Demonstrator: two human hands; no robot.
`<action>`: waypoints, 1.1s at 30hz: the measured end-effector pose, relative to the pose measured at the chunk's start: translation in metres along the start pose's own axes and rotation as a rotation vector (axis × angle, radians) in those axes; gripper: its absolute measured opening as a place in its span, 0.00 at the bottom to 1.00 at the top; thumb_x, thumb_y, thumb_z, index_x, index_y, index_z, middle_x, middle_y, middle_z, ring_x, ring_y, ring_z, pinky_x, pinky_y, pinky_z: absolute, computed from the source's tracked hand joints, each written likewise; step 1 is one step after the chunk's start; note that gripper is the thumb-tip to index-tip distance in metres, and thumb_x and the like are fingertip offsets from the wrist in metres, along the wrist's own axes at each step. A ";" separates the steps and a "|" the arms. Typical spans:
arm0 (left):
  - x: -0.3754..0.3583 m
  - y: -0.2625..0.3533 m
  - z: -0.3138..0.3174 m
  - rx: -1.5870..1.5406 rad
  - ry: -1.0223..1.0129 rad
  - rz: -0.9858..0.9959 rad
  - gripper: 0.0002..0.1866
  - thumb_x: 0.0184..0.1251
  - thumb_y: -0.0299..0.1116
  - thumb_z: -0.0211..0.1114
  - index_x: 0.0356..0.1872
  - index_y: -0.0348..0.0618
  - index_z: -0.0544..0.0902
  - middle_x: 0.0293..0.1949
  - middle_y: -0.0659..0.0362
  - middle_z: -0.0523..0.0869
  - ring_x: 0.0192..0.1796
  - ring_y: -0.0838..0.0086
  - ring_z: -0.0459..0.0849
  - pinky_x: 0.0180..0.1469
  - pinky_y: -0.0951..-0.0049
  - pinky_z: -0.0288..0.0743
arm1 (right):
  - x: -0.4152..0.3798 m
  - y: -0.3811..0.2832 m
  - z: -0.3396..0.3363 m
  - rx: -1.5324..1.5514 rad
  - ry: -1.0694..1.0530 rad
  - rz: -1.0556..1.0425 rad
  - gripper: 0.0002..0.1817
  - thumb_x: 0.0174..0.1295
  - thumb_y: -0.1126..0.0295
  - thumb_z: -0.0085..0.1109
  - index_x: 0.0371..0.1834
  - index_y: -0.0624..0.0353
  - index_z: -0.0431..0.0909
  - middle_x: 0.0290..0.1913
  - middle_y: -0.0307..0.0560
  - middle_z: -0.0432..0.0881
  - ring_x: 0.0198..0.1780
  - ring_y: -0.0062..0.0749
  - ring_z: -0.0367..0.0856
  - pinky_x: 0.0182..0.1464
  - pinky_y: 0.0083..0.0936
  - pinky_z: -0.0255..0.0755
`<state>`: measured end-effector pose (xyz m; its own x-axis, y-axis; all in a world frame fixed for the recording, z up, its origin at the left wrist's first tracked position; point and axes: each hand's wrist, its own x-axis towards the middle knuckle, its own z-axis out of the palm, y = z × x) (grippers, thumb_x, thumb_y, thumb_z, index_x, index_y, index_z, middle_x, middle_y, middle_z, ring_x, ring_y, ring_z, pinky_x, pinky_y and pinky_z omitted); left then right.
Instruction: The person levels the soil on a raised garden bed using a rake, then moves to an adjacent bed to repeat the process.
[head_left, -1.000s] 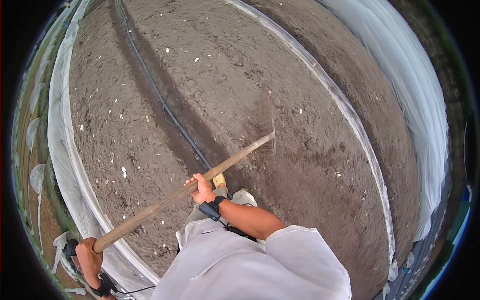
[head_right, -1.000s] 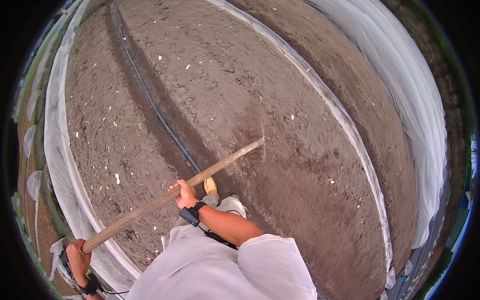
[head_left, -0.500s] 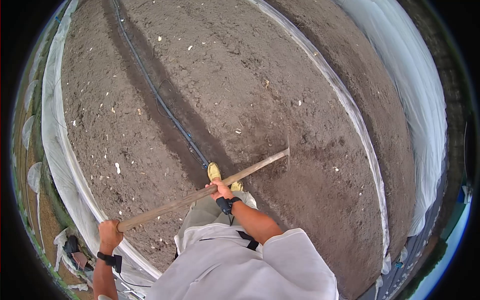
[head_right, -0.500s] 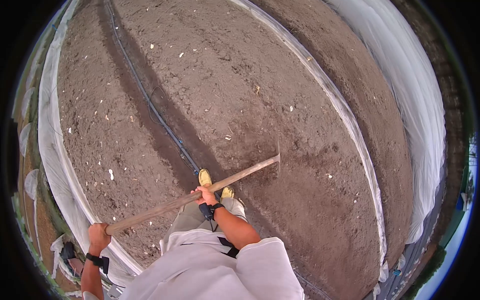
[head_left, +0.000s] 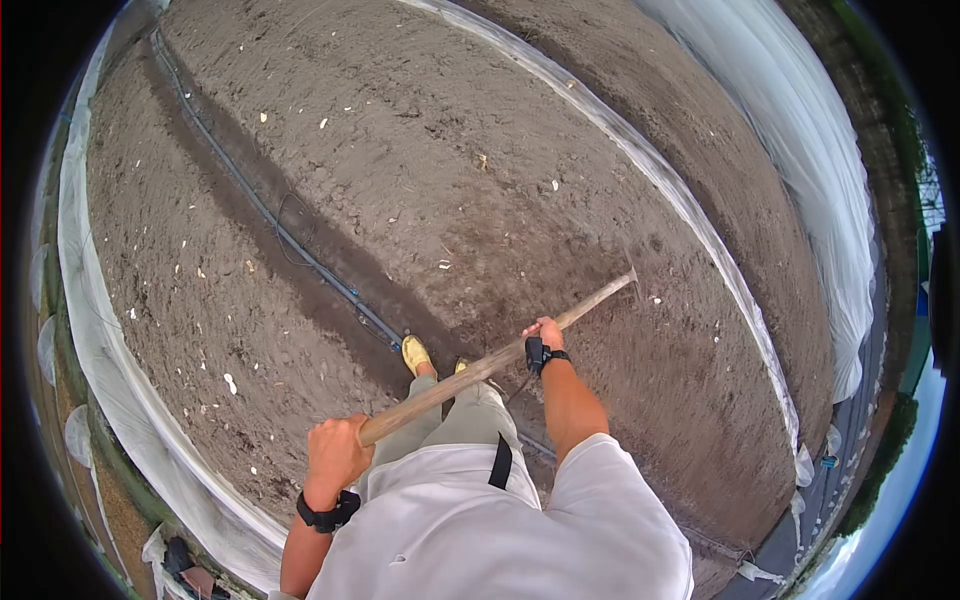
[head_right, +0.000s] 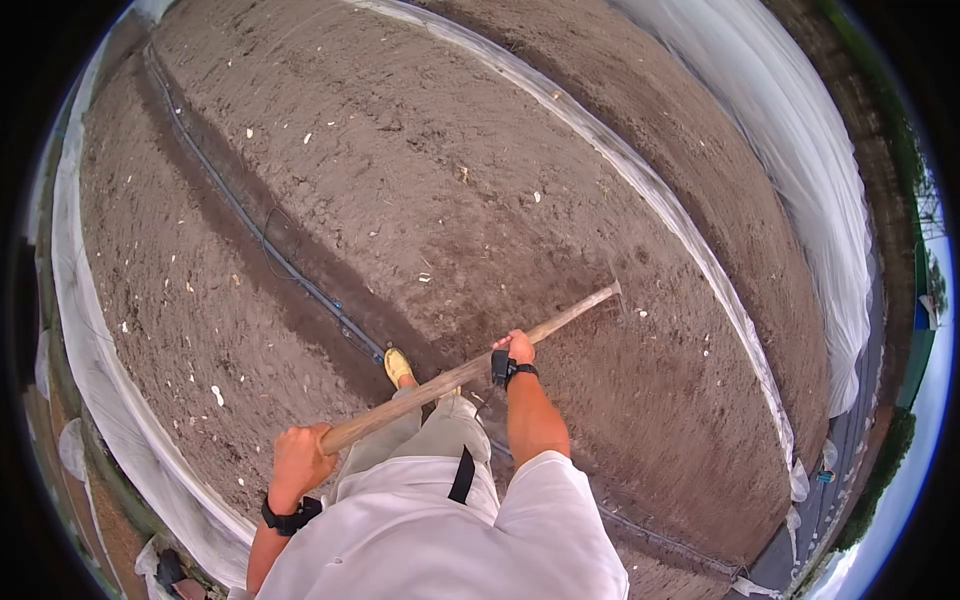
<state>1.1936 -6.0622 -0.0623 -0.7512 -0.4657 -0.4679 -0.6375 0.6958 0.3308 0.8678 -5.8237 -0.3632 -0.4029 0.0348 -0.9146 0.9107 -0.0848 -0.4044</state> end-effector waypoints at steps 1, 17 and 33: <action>-0.017 -0.009 -0.029 0.037 0.038 -0.036 0.06 0.43 0.31 0.65 0.26 0.45 0.82 0.23 0.49 0.83 0.29 0.51 0.83 0.34 0.56 0.76 | -0.006 0.030 0.031 0.154 -0.045 0.069 0.08 0.59 0.71 0.47 0.22 0.57 0.65 0.19 0.45 0.68 0.19 0.37 0.70 0.27 0.36 0.74; -0.033 0.007 -0.173 0.289 -0.009 0.085 0.15 0.28 0.24 0.67 0.27 0.40 0.85 0.23 0.47 0.82 0.28 0.51 0.81 0.35 0.63 0.75 | -0.113 0.121 0.037 0.612 -0.334 0.386 0.06 0.59 0.71 0.57 0.27 0.55 0.70 0.26 0.40 0.74 0.32 0.35 0.78 0.43 0.35 0.78; 0.098 0.027 -0.107 0.355 -0.172 0.549 0.10 0.41 0.28 0.62 0.29 0.48 0.84 0.22 0.51 0.83 0.29 0.55 0.83 0.32 0.60 0.76 | -0.047 0.128 -0.124 0.764 0.325 0.293 0.10 0.58 0.73 0.48 0.20 0.56 0.64 0.20 0.41 0.71 0.25 0.32 0.72 0.38 0.31 0.77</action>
<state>1.0847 -6.1475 -0.0120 -0.8932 0.0799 -0.4424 -0.0542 0.9578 0.2824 1.0148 -5.7129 -0.3719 -0.0107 0.1796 -0.9837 0.6163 -0.7735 -0.1479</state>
